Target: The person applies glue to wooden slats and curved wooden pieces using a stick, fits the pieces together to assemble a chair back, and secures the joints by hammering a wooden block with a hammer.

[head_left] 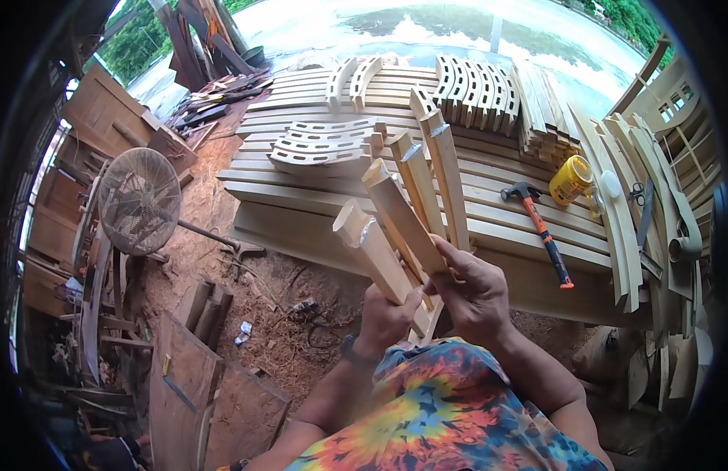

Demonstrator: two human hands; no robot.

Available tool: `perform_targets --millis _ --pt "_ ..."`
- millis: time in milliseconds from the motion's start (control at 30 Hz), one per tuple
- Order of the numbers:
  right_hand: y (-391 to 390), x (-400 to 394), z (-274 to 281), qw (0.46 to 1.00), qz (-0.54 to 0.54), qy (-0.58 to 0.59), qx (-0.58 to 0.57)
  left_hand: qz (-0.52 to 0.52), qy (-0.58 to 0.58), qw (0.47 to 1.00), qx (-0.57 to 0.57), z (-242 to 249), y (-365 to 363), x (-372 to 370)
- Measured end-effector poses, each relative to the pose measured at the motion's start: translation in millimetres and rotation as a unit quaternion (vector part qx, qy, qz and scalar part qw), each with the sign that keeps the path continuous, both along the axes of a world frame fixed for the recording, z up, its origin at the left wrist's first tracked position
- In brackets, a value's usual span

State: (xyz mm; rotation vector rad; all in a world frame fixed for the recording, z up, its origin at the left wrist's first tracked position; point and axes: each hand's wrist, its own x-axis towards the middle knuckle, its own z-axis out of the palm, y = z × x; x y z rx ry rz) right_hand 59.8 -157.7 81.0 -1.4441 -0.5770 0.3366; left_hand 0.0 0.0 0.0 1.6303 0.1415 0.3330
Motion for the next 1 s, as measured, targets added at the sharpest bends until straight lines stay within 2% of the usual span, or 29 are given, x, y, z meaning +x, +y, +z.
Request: perform_targets --millis 67,200,300,367,467,633,733,800,867,1000 --pt "16 -2 -10 0.987 -0.077 -0.131 0.049 -0.005 0.033 0.999 0.026 -3 6 0" --pt "23 -3 -18 0.967 -0.100 -0.235 0.011 -0.040 0.020 0.999 0.028 3 3 2" --pt "14 -11 -21 0.954 -0.094 -0.285 -0.021 0.006 0.009 1.000 0.022 11 1 1" --pt "0 -13 -27 0.955 -0.092 -0.279 -0.033 -0.029 0.052 0.997 0.048 5 6 0" --pt "-21 -11 -31 0.956 -0.108 -0.268 -0.052 -0.007 0.058 0.997 0.043 5 3 -1" --pt "-27 -15 6 0.972 -0.085 -0.200 -0.085 -0.049 0.058 0.997 0.001 7 3 -1" --pt "-28 -17 21 0.985 -0.086 -0.128 -0.081 -0.040 0.031 0.999 -0.001 0 1 -3" --pt "-29 -17 23 0.996 -0.062 0.001 -0.064 -0.036 0.020 0.999 -0.002 -4 1 -2" --pt "-34 -17 17 0.997 -0.046 -0.016 -0.065 -0.039 0.016 0.997 -0.067 -7 1 -6" --pt "-37 -20 21 0.994 -0.007 -0.009 -0.104 -0.007 0.014 0.996 -0.087 3 2 -11"
